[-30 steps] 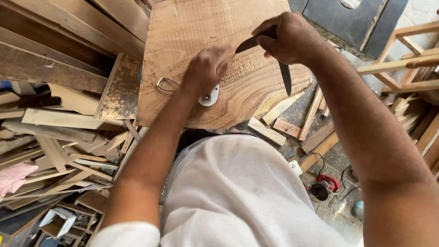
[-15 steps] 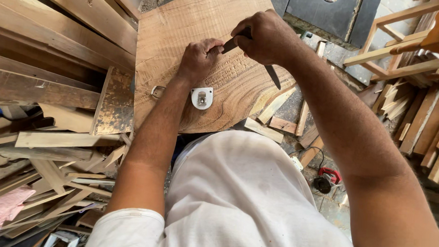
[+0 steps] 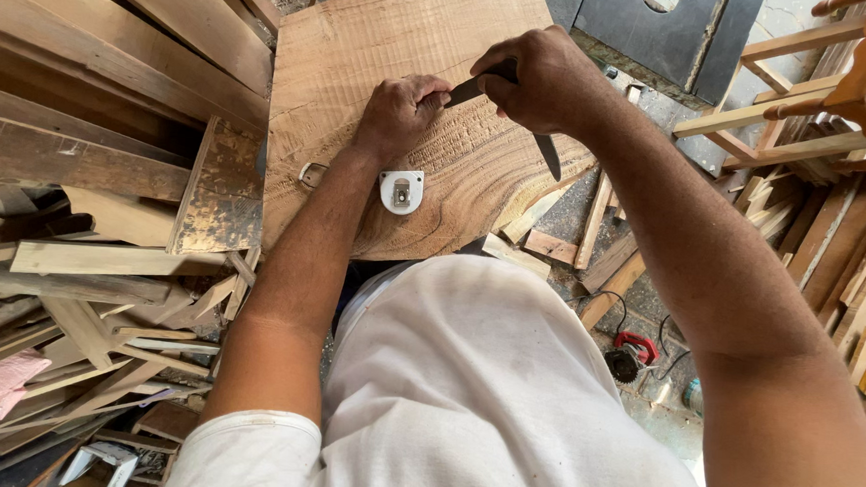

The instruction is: The person measures a large wooden board with a tape measure and then uses a knife to mark curved lines on its surface. The person repeatedly repositions the tape measure and draws arcs across the board.

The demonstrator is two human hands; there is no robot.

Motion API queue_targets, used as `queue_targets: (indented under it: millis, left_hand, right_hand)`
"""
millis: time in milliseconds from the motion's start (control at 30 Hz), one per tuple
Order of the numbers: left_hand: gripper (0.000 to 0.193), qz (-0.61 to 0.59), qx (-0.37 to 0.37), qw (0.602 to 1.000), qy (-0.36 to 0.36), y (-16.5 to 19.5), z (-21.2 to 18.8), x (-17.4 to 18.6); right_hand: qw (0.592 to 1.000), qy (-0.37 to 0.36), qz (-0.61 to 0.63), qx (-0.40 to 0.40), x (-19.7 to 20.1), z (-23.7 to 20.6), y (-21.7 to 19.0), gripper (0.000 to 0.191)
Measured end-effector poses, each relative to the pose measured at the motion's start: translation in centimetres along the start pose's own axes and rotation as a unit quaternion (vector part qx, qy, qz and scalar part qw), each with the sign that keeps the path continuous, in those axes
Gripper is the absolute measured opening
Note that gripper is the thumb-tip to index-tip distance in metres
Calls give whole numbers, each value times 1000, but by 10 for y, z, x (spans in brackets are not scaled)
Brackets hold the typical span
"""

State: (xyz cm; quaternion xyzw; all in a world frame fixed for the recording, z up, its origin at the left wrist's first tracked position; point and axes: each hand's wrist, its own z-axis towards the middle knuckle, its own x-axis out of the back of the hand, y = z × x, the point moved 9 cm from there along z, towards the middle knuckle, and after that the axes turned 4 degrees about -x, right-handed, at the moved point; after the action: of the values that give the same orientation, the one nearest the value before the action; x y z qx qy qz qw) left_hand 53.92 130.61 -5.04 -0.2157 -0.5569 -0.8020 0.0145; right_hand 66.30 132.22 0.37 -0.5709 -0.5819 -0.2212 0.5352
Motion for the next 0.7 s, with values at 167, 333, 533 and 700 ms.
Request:
queue_targets:
  millis: [167, 333, 533, 700]
  left_hand:
    - [13, 31, -2, 999, -11, 0, -3, -3]
    - [11, 74, -97, 992, 34, 10, -7, -1]
    - [14, 84, -88, 992, 13, -14, -7, -15]
    - [17, 70, -72, 994, 38, -25, -26, -8]
  right_hand:
    - [979, -20, -194, 56, 5, 0, -7, 21]
    - [949, -126, -286, 41, -13, 14, -17, 24]
    - [805, -295, -506, 91, -46, 2, -14, 35]
    - [700, -404, -582, 87, -53, -26, -4, 73]
